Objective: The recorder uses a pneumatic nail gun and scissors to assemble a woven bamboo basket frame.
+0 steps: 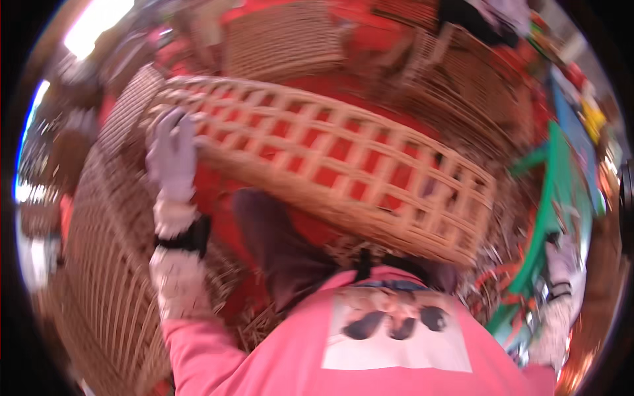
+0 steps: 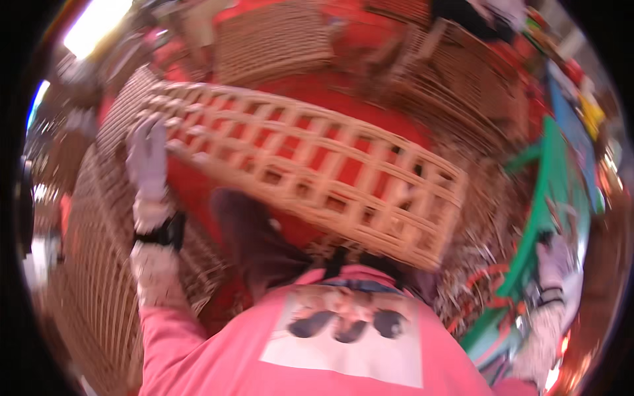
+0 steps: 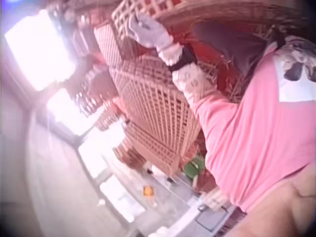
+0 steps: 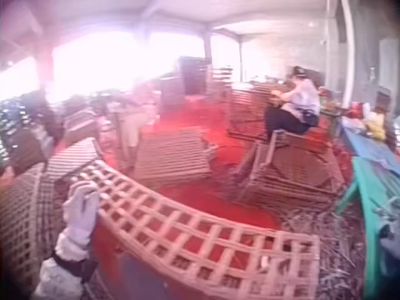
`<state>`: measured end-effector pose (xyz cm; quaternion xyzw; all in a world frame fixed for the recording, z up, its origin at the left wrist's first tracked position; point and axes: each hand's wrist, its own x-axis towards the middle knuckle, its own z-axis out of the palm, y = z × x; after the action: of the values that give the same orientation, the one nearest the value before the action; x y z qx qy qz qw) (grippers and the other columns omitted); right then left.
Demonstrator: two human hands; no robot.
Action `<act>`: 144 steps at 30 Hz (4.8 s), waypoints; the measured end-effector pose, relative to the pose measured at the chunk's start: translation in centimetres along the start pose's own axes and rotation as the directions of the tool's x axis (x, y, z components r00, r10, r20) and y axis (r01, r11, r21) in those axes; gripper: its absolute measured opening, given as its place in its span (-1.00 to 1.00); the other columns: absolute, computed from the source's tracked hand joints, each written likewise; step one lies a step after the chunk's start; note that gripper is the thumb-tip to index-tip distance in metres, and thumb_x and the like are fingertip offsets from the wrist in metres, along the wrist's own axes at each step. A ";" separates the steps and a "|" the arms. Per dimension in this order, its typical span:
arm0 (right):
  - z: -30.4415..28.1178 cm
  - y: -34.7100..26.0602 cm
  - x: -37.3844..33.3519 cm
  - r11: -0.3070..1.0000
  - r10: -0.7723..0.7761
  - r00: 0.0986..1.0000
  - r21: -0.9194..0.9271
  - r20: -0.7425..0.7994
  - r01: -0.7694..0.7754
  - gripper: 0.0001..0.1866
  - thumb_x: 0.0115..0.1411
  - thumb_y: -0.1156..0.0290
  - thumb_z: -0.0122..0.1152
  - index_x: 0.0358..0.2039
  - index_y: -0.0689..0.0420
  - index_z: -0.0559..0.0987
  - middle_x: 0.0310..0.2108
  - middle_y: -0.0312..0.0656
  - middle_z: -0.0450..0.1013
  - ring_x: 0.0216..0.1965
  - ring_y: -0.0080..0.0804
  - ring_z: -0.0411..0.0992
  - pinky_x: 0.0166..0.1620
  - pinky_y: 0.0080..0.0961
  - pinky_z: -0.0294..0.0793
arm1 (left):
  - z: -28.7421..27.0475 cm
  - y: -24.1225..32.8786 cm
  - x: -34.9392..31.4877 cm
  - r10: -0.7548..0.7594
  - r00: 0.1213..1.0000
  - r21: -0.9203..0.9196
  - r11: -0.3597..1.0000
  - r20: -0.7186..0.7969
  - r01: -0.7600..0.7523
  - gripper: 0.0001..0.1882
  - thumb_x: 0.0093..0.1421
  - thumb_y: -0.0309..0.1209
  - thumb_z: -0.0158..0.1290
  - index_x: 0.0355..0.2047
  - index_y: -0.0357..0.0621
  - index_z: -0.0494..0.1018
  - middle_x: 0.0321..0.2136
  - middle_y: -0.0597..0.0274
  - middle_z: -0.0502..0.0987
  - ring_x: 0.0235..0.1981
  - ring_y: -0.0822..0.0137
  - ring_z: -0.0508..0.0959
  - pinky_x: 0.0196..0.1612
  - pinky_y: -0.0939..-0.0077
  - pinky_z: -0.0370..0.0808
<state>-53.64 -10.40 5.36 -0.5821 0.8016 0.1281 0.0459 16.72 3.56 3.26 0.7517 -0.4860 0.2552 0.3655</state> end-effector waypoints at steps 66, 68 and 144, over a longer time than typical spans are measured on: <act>4.8 9.9 4.4 0.662 0.246 0.952 0.686 0.181 -0.301 -0.20 -0.05 -0.03 0.24 0.04 0.32 0.29 -0.20 0.04 0.39 -0.32 -0.31 0.44 -0.31 -0.37 0.44 | 0.2 15.6 -4.0 0.362 0.779 -0.274 0.928 0.512 -0.252 -0.54 -0.25 -0.54 0.25 -0.25 -0.33 0.46 -0.14 0.05 0.42 -0.10 0.09 0.43 -0.02 0.32 0.36; 5.5 7.3 4.6 0.872 0.082 0.993 0.489 -0.087 -0.029 -0.18 -0.05 -0.03 0.26 0.05 0.33 0.28 -0.19 0.02 0.41 -0.30 -0.27 0.45 -0.23 -0.42 0.41 | -0.8 15.6 -3.7 0.364 0.771 -0.323 0.921 0.523 -0.217 -0.55 -0.27 -0.54 0.25 -0.27 -0.33 0.47 -0.15 0.04 0.45 -0.12 0.09 0.45 -0.03 0.34 0.38; 3.6 9.7 4.3 0.649 0.050 0.972 0.747 -0.230 0.144 -0.53 -0.01 0.39 0.20 -0.08 0.33 0.38 -0.27 -0.07 0.45 -0.28 -0.36 0.44 -0.28 -0.42 0.48 | 1.3 14.3 -5.4 0.276 0.957 -0.167 0.951 0.086 -0.259 -0.48 -0.10 -0.25 0.28 -0.13 -0.20 0.43 -0.09 0.05 0.41 -0.08 0.09 0.43 -0.02 0.36 0.39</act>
<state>-64.41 -10.67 2.44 -0.5409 0.7657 -0.2884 0.1952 1.51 1.73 2.84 0.6613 -0.6207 0.2228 0.3574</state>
